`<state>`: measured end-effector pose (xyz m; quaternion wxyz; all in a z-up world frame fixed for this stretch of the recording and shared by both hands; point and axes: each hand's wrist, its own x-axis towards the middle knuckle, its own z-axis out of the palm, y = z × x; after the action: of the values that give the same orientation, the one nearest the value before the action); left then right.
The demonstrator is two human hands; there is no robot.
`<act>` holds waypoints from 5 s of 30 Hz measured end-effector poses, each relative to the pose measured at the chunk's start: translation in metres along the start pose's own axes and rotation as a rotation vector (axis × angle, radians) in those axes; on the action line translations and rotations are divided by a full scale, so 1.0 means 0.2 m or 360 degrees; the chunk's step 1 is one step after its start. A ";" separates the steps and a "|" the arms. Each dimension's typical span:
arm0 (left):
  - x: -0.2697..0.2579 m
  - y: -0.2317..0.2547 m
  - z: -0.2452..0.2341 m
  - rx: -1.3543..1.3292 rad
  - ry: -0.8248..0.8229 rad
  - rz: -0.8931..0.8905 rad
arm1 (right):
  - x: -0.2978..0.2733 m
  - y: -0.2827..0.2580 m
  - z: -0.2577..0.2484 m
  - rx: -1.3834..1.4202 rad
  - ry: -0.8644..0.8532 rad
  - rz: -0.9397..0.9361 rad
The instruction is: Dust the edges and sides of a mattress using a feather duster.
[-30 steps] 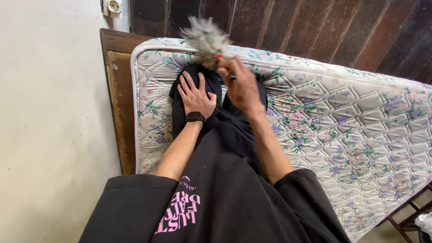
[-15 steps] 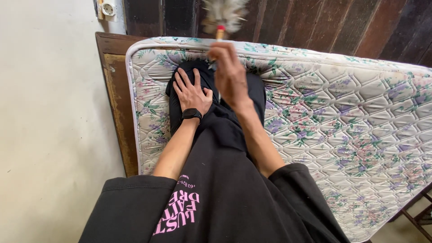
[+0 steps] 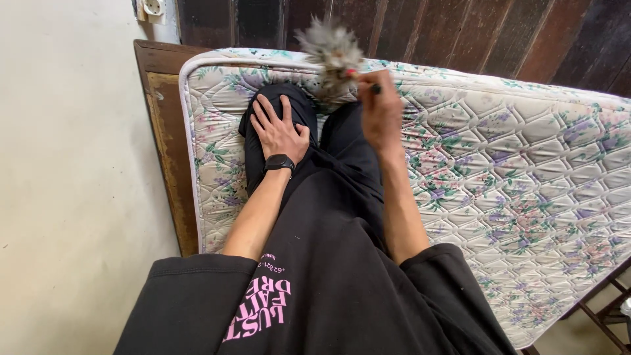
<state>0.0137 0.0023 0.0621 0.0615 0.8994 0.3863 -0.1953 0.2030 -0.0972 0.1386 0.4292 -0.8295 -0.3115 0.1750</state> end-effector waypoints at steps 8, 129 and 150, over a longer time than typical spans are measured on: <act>0.02 0.01 0.01 -0.0006 -0.0006 -0.0003 | 0.08 0.18 -0.20 -0.0517 0.0467 -0.0151; 0.08 -0.16 0.05 -0.0226 -0.0013 0.0178 | 0.30 0.10 0.27 -0.0278 0.0251 -0.0212; 0.08 -0.17 0.05 -0.0229 0.0063 0.0185 | 0.02 0.17 0.21 0.0208 0.0208 0.0174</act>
<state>-0.0037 0.0341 0.0470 0.1294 0.9173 0.3475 -0.1454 0.1943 -0.0843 0.0859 0.4917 -0.8251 -0.2250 0.1635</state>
